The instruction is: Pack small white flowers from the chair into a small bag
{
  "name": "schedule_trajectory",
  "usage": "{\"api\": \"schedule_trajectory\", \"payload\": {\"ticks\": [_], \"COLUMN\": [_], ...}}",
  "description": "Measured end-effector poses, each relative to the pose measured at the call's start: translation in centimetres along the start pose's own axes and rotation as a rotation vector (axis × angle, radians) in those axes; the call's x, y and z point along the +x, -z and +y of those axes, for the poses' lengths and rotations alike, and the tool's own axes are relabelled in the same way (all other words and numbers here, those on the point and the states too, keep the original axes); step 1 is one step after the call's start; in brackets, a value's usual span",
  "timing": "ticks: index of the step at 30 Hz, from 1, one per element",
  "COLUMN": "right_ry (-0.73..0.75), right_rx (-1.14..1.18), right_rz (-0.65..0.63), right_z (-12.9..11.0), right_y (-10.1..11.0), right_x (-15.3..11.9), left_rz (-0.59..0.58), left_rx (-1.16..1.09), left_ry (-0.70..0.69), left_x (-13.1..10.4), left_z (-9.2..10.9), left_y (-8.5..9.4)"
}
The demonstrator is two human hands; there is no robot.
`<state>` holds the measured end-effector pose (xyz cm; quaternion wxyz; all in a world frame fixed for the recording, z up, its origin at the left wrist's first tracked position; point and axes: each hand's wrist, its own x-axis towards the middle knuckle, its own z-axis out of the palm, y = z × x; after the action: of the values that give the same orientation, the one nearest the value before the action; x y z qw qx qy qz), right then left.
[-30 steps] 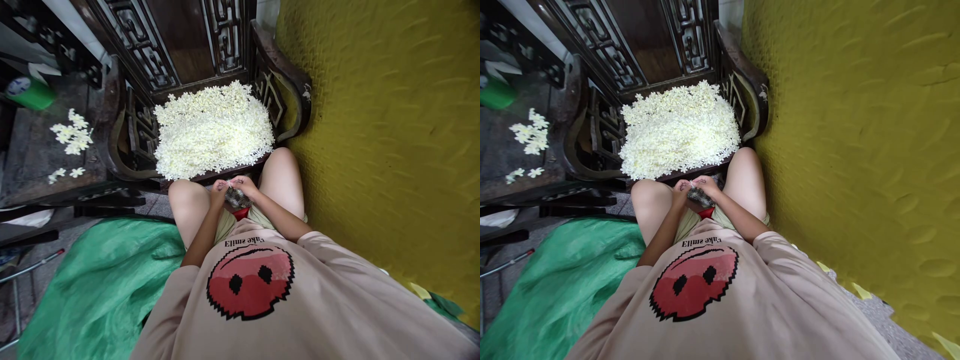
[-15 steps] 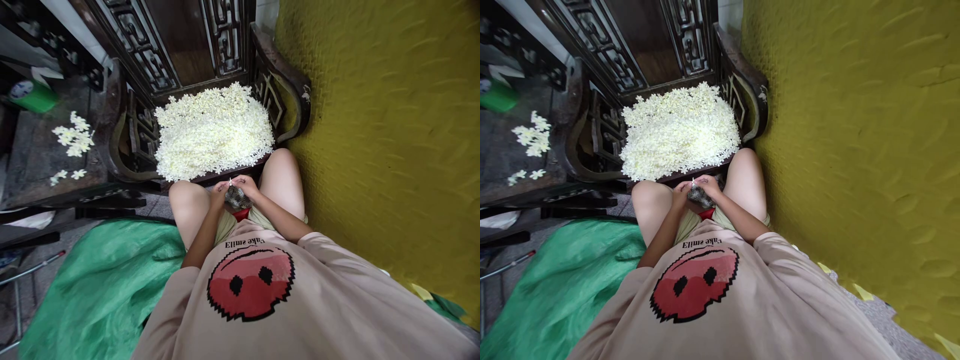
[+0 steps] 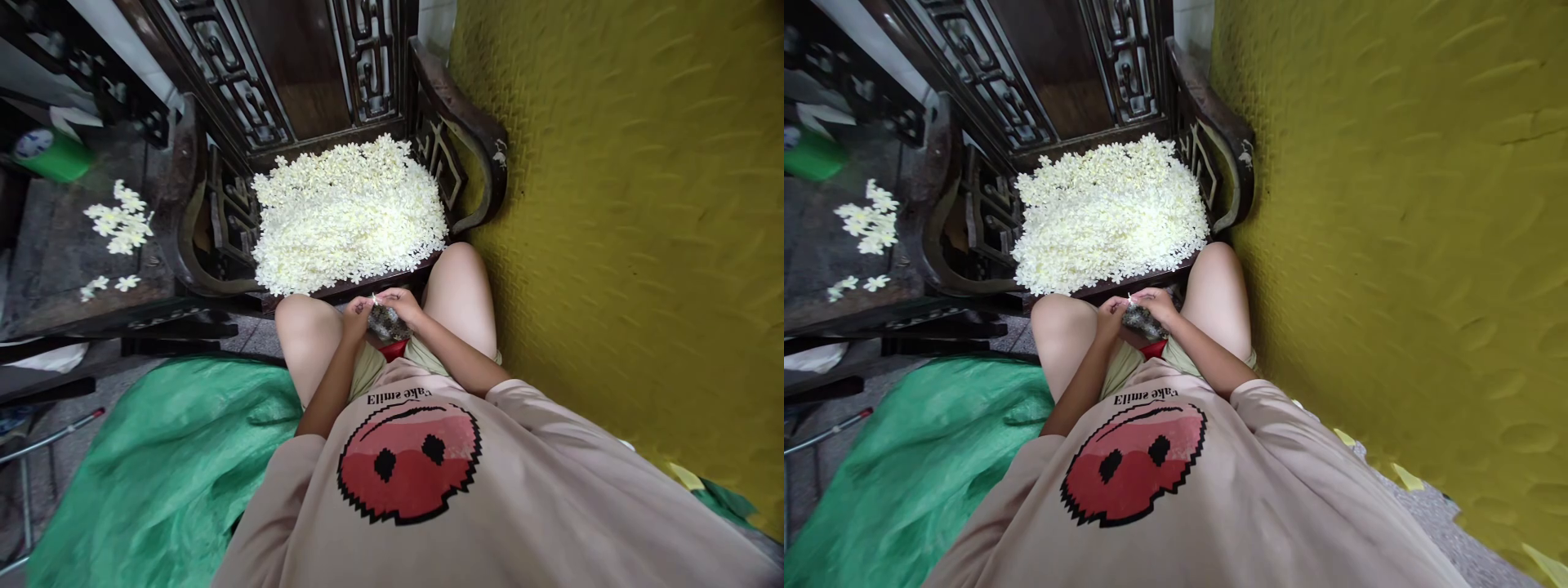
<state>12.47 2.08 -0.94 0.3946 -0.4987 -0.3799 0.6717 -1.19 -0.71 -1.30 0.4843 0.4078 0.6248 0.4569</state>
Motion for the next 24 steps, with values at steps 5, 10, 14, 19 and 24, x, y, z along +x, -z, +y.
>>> {"api": "schedule_trajectory", "payload": {"ticks": [5,10,14,19,24], "right_ry": [-0.232,-0.157,0.094,0.153,0.038], "right_rx": [0.041,0.029,-0.095,-0.162,-0.048], "right_rz": [-0.094,-0.038,0.046,0.058,-0.019], "right_z": [-0.1,0.1,0.4,0.7,0.8], "right_y": [0.3,0.2,0.1,0.1,0.1], "right_x": [0.1,0.2,0.2,0.2,0.4], "left_rz": [-0.123,-0.053,0.01,0.031,-0.05], "left_rx": [-0.211,-0.208,-0.121,-0.1,-0.21], "left_ry": [0.08,0.123,0.107,0.157,0.276], "left_x": [0.6,0.5,0.1,0.2,0.7], "left_z": [-0.6,-0.8,-0.2,0.3,-0.4], "left_y": [0.5,0.3,0.0,-0.2,0.0]}}
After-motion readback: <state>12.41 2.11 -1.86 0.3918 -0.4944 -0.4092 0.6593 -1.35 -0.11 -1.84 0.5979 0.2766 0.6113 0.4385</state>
